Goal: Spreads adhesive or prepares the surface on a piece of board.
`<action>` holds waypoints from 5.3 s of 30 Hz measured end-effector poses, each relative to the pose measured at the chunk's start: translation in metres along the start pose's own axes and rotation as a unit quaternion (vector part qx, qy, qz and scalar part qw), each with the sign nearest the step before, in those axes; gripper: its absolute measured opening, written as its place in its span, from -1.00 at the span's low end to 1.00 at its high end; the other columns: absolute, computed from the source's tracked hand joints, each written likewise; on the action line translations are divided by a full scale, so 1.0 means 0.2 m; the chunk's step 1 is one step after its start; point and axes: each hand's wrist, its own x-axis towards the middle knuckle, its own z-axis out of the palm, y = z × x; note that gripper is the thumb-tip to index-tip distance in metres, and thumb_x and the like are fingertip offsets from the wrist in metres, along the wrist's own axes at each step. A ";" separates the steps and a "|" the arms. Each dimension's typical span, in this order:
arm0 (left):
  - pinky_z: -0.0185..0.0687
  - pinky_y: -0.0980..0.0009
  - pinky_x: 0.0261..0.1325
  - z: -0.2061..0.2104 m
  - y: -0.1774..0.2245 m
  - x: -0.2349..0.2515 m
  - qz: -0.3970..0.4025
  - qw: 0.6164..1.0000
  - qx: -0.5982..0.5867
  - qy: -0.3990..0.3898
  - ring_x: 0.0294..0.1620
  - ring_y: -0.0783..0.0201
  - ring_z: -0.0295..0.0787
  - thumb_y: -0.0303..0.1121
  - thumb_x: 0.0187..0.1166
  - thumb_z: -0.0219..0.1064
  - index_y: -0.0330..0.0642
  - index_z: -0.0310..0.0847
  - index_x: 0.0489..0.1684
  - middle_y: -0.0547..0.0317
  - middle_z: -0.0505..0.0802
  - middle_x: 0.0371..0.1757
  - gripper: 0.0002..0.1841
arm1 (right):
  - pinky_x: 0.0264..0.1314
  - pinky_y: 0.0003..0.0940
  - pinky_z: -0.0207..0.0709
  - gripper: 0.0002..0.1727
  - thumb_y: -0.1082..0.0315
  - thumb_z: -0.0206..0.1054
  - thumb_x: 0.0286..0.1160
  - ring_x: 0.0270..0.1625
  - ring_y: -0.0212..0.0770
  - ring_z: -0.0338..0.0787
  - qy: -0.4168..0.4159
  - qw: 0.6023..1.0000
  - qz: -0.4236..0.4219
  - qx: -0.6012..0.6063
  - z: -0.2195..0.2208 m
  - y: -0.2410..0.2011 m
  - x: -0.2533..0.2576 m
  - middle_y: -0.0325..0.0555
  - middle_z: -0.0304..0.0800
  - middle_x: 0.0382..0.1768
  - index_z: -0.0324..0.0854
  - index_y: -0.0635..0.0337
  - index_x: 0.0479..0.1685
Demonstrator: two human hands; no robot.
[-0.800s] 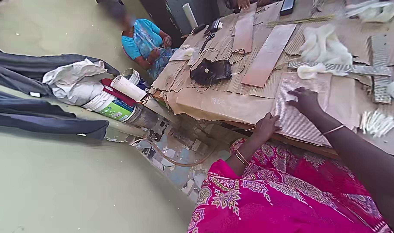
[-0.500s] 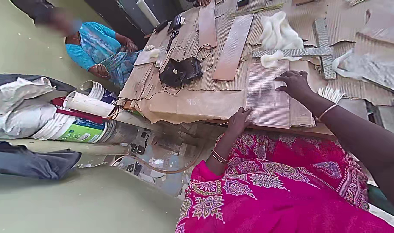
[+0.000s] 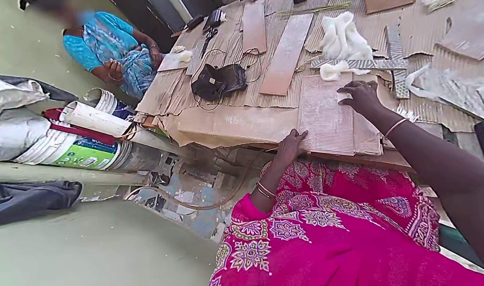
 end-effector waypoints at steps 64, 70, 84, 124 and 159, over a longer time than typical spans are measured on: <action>0.58 -0.21 0.28 0.01 0.00 0.05 -0.009 0.999 0.017 -0.039 0.33 -0.21 0.68 -0.35 0.56 0.47 -0.05 0.26 0.80 -0.23 0.55 0.54 -0.26 | 0.49 0.57 0.10 -0.62 0.51 0.46 0.49 0.48 0.43 0.58 -0.004 0.998 -0.057 -0.009 0.18 -0.18 0.24 0.38 0.68 0.34 0.73 0.29 0.31; 0.58 -0.23 0.28 0.03 -0.01 0.02 -0.016 1.000 -0.008 -0.005 0.34 -0.25 0.68 -0.31 0.53 0.51 -0.08 0.21 0.82 -0.25 0.57 0.53 -0.20 | 0.42 0.45 0.26 -0.59 0.50 0.56 0.36 0.37 0.35 0.69 -0.054 0.982 -0.181 -0.003 0.20 -0.26 -0.10 0.27 0.78 0.23 0.80 0.21 0.24; 0.61 -0.15 0.25 0.07 -0.07 0.01 -0.043 0.998 -0.036 0.037 0.20 -0.23 0.72 -0.23 0.46 0.58 -0.02 0.37 0.74 -0.32 0.64 0.36 -0.23 | 0.54 0.53 0.00 -0.61 0.50 0.46 0.49 0.55 0.41 0.51 0.000 1.000 -0.029 -0.004 0.09 -0.09 -0.05 0.35 0.68 0.36 0.73 0.29 0.32; 0.60 -0.18 0.27 0.07 -0.08 0.02 -0.053 0.996 -0.058 0.038 0.23 -0.23 0.73 -0.22 0.49 0.55 -0.04 0.33 0.76 -0.30 0.64 0.40 -0.24 | 0.46 0.52 0.17 -0.65 0.56 0.58 0.28 0.24 0.43 0.73 0.016 0.989 -0.144 0.038 0.17 -0.22 -0.42 0.37 0.80 0.11 0.82 0.34 0.10; 0.55 -0.16 0.39 0.08 -0.06 0.00 -0.070 0.993 -0.072 0.055 0.38 -0.21 0.67 -0.27 0.45 0.58 -0.21 0.22 0.78 -0.25 0.60 0.52 -0.15 | 0.46 0.47 0.20 -0.68 0.47 0.65 0.20 0.25 0.31 0.77 0.004 0.968 -0.240 0.071 0.35 -0.36 -0.24 0.20 0.87 0.04 0.86 0.26 -0.01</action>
